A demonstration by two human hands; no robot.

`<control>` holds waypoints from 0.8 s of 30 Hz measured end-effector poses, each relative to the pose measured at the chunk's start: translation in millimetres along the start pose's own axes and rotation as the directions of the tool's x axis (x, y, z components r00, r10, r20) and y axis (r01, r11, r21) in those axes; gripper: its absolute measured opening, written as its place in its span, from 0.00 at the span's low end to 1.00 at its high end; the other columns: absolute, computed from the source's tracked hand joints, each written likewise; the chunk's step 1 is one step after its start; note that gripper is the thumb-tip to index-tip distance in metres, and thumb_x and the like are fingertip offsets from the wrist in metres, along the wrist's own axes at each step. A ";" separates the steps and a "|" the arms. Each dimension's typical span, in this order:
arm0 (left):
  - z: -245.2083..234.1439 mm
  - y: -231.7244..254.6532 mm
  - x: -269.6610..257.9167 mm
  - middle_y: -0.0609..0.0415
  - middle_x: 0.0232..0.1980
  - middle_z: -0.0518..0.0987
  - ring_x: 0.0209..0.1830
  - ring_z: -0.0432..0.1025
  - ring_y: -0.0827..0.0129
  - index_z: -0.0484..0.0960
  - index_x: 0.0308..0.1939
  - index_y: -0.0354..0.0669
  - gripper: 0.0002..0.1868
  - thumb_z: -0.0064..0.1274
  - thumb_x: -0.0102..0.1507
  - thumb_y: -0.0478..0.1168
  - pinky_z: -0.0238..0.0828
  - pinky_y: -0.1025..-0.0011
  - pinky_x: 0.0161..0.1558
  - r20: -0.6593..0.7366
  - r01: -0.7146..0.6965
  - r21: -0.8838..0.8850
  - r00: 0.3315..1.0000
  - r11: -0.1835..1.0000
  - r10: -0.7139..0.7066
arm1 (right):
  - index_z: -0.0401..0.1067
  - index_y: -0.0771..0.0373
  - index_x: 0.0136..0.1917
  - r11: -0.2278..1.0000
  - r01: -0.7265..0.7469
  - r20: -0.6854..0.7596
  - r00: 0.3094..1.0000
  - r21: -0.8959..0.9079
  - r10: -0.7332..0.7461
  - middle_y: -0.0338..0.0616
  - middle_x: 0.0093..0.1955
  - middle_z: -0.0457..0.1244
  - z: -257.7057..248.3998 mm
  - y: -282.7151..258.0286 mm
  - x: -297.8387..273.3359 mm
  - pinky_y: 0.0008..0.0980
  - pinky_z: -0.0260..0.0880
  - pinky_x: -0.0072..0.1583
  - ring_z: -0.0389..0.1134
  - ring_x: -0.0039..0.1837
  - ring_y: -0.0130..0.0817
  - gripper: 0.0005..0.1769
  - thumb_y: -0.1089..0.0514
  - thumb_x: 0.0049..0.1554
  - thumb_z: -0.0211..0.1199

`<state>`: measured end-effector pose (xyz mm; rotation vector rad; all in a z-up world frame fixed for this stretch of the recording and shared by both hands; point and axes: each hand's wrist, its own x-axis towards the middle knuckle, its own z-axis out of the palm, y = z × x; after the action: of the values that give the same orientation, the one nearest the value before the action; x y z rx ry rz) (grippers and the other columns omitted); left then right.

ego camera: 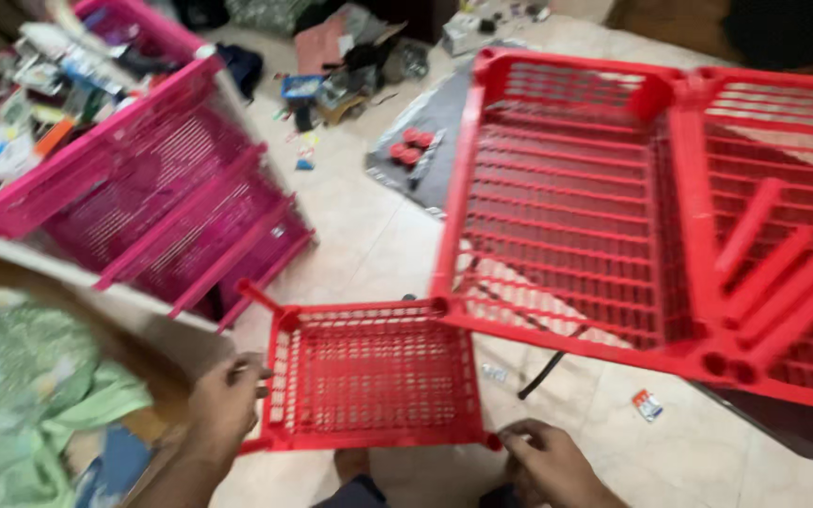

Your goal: The person assembles a red plastic basket by inserting cylindrical connectors into the basket frame. They handle the basket and connectors by hand, repeatedly inserting and adjusting the pieces to form the structure.

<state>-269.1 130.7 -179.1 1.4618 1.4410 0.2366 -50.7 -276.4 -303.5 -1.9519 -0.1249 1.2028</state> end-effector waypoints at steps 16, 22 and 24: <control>-80.4 -195.1 55.3 0.48 0.55 0.84 0.57 0.77 0.54 0.85 0.56 0.55 0.20 0.50 0.64 0.53 0.72 0.62 0.58 0.159 0.085 0.422 0.973 0.902 -0.166 | 0.67 0.59 0.70 0.943 -0.251 0.328 0.891 -0.219 0.313 0.50 0.59 0.70 295.5 -181.6 38.7 0.42 0.75 0.54 0.75 0.50 0.42 0.26 0.47 0.62 0.55; -79.2 -206.3 53.8 0.49 0.51 0.86 0.52 0.81 0.61 0.79 0.58 0.47 0.21 0.54 0.62 0.46 0.75 0.65 0.55 -0.010 0.205 0.085 0.979 0.975 -0.205 | 0.64 0.58 0.71 0.900 -0.350 0.375 0.822 -0.260 0.428 0.51 0.64 0.66 353.2 -173.3 67.1 0.46 0.74 0.56 0.73 0.55 0.49 0.26 0.46 0.63 0.52; -79.6 -207.7 58.6 0.47 0.53 0.84 0.54 0.79 0.60 0.82 0.58 0.47 0.19 0.52 0.64 0.45 0.73 0.66 0.57 -0.003 0.136 0.132 0.991 0.982 -0.136 | 0.66 0.57 0.70 0.867 -0.421 0.407 0.766 -0.267 0.497 0.50 0.64 0.66 369.8 -170.9 77.2 0.45 0.72 0.56 0.71 0.57 0.47 0.27 0.41 0.64 0.49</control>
<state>-442.3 169.1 -325.5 1.4600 1.5689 0.0525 -244.3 90.1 -317.3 -1.8436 0.0211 2.0447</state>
